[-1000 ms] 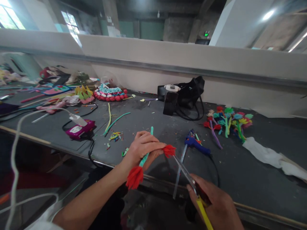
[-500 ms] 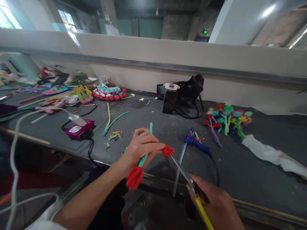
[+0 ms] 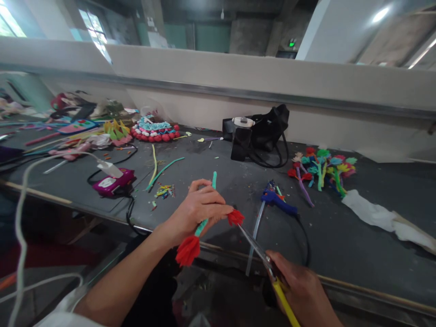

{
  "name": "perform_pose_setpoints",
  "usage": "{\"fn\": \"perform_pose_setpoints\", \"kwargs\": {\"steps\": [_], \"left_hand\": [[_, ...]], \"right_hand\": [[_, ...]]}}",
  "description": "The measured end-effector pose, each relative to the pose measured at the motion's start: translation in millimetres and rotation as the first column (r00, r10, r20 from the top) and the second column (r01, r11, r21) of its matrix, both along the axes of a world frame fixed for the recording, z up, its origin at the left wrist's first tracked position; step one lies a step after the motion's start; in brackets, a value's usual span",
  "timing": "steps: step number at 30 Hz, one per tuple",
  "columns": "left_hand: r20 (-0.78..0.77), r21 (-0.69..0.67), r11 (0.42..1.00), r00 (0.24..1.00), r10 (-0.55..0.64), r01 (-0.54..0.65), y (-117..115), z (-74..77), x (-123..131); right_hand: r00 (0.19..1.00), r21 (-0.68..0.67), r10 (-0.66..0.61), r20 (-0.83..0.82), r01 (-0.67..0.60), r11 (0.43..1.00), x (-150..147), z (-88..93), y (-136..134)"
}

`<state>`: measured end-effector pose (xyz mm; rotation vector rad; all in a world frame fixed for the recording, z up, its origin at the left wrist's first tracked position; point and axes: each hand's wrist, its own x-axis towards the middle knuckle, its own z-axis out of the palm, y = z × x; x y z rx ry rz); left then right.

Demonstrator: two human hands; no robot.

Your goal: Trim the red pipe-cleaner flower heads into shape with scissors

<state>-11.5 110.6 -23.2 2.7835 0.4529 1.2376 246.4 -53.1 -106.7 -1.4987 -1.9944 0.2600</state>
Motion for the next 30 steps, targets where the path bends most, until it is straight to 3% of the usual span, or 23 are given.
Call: {"fn": "perform_pose_setpoints", "kwargs": {"steps": [7, 12, 16, 20, 21, 22, 24, 26, 28, 30], "left_hand": [[-0.040, -0.013, 1.000, 0.999, -0.020, 0.019, 3.9, -1.5, -3.9], [-0.064, -0.022, 1.000, 0.998, 0.000, -0.001, 9.4, 4.4, -6.5], [0.011, -0.025, 1.000, 1.000, 0.008, -0.008, 15.7, 6.7, -7.2], [0.202, -0.274, 0.958, 0.979, -0.023, 0.079, 7.1, 4.0, -1.5], [0.269, -0.394, 0.913, 0.963, 0.004, 0.107, 1.4, 3.2, 1.6], [0.335, -0.544, 0.829, 0.940, 0.069, 0.133, -5.2, 2.6, 5.5], [0.356, -0.825, 0.537, 0.900, 0.251, 0.177, -19.0, 2.2, 14.4], [0.404, -0.901, 0.312, 0.845, 0.350, 0.301, -30.5, 2.6, 23.6], [0.461, -0.887, 0.209, 0.789, 0.405, 0.411, -37.5, 3.3, 31.5], [0.498, -0.860, 0.154, 0.738, 0.456, 0.486, -40.8, 4.0, 37.6]], "right_hand": [[0.998, -0.093, 0.050, 0.034, -0.046, 0.995, 5.6, 2.3, 4.4], [0.995, -0.078, 0.089, 0.038, -0.086, 0.993, 4.6, 5.1, 11.4], [0.998, -0.046, 0.058, 0.022, -0.057, 0.997, 2.0, 4.0, 13.1], [0.999, 0.109, -0.042, -0.011, 0.043, 0.993, -1.7, 9.1, 15.3], [0.997, 0.168, -0.073, -0.011, 0.073, 0.983, -3.4, 11.5, 16.7], [0.994, 0.224, -0.105, -0.003, 0.103, 0.969, -5.5, 13.9, 18.5], [0.984, 0.317, -0.177, 0.031, 0.158, 0.935, -10.4, 18.5, 22.5], [0.964, 0.389, -0.254, 0.076, 0.206, 0.898, -15.1, 21.3, 26.4], [0.939, 0.434, -0.319, 0.131, 0.235, 0.870, -18.3, 21.7, 29.3], [0.915, 0.454, -0.370, 0.161, 0.264, 0.851, -19.5, 20.0, 31.2]]}}
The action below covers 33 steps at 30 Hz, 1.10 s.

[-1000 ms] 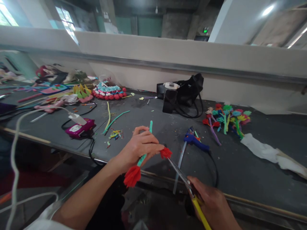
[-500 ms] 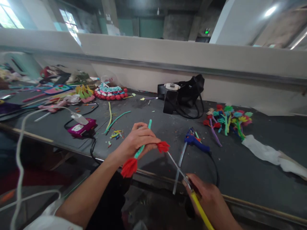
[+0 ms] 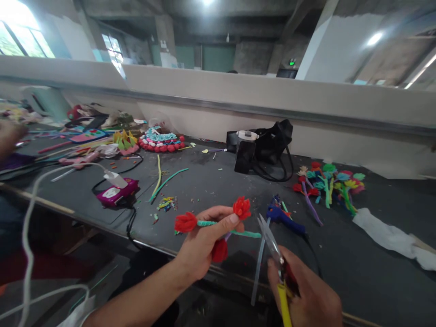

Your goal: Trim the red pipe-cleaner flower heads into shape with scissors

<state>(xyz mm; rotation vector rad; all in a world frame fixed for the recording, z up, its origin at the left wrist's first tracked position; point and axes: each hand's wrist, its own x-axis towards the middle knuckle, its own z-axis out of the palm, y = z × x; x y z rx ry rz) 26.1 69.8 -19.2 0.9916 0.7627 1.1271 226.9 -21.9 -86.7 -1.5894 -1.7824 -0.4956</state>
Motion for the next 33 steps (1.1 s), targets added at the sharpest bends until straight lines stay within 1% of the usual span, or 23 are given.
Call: {"fn": "perform_pose_setpoints", "kwargs": {"steps": [2, 4, 7, 10, 12, 14, 15, 16, 17, 18, 19, 21, 23, 25, 29, 31, 33], "left_hand": [[0.044, -0.042, 0.999, 0.999, 0.014, -0.012, -1.5, 0.6, 4.4], [0.065, -0.081, 0.997, 0.998, 0.017, -0.012, -2.8, 0.9, 7.6], [0.070, -0.086, 0.996, 0.997, 0.016, -0.010, -4.7, 0.0, 10.6], [0.012, -0.003, 0.999, 0.999, 0.045, -0.045, -5.0, -2.3, 10.4], [-0.073, 0.084, 0.994, 0.994, 0.080, -0.074, -3.5, -3.7, 8.3], [-0.147, 0.174, 0.980, 0.982, 0.123, -0.096, -0.2, -4.5, 4.8], [-0.189, 0.214, 0.973, 0.974, 0.124, -0.083, 2.1, -4.6, 2.7], [-0.216, 0.281, 0.957, 0.966, 0.142, -0.077, 4.9, -4.8, 0.5], [-0.238, 0.366, 0.928, 0.957, 0.165, -0.068, 8.0, -4.9, -1.9], [-0.251, 0.460, 0.884, 0.945, 0.211, -0.075, 11.4, -5.1, -4.3], [-0.261, 0.559, 0.825, 0.927, 0.269, -0.082, 14.9, -5.4, -6.6], [-0.275, 0.722, 0.691, 0.900, 0.339, -0.040, 21.5, -6.1, -10.9], [-0.254, 0.826, 0.563, 0.882, 0.396, -0.015, 26.7, -6.2, -14.7], [-0.256, 0.878, 0.478, 0.862, 0.437, 0.019, 29.9, -5.1, -18.3], [-0.312, 0.917, 0.377, 0.820, 0.479, 0.129, 33.4, -0.5, -25.0], [-0.344, 0.922, 0.341, 0.796, 0.498, 0.185, 35.0, 0.5, -27.6], [-0.352, 0.927, 0.307, 0.780, 0.517, 0.216, 36.6, -0.6, -29.0]], "right_hand": [[1.000, 0.002, -0.019, 0.016, 0.019, 1.000, 0.3, -2.3, 0.9], [0.999, 0.000, -0.002, 0.032, 0.002, 1.000, 1.5, -4.2, 1.3], [0.998, -0.017, 0.017, 0.055, -0.016, 1.000, 3.5, -4.8, 1.6], [0.999, -0.044, 0.019, 0.026, -0.018, 0.999, 4.6, -3.4, 2.6], [0.999, -0.056, 0.036, -0.011, -0.036, 0.998, 4.8, -2.6, 3.6], [0.997, -0.052, 0.055, -0.049, -0.058, 0.997, 4.8, -2.9, 4.0], [0.996, -0.051, 0.069, -0.064, -0.072, 0.996, 4.9, -3.5, 3.8], [0.993, -0.053, 0.084, -0.081, -0.089, 0.995, 5.0, -4.2, 3.3], [0.990, -0.058, 0.099, -0.099, -0.105, 0.993, 5.2, -5.0, 2.4], [0.987, -0.070, 0.110, -0.116, -0.119, 0.990, 5.5, -5.5, 1.3], [0.984, -0.082, 0.120, -0.131, -0.131, 0.988, 5.8, -5.7, 0.0], [0.980, -0.115, 0.127, -0.154, -0.145, 0.983, 6.4, -4.4, -2.7], [0.977, -0.139, 0.143, -0.159, -0.166, 0.976, 7.1, -1.5, -4.7], [0.975, -0.153, 0.163, -0.153, -0.186, 0.971, 8.1, 1.2, -5.8], [0.980, -0.167, 0.157, -0.119, -0.176, 0.970, 10.9, 1.0, -7.0], [0.986, -0.155, 0.140, -0.090, -0.153, 0.976, 12.5, -1.2, -7.7], [0.989, -0.140, 0.133, -0.063, -0.141, 0.980, 13.7, -3.1, -8.5]]}}
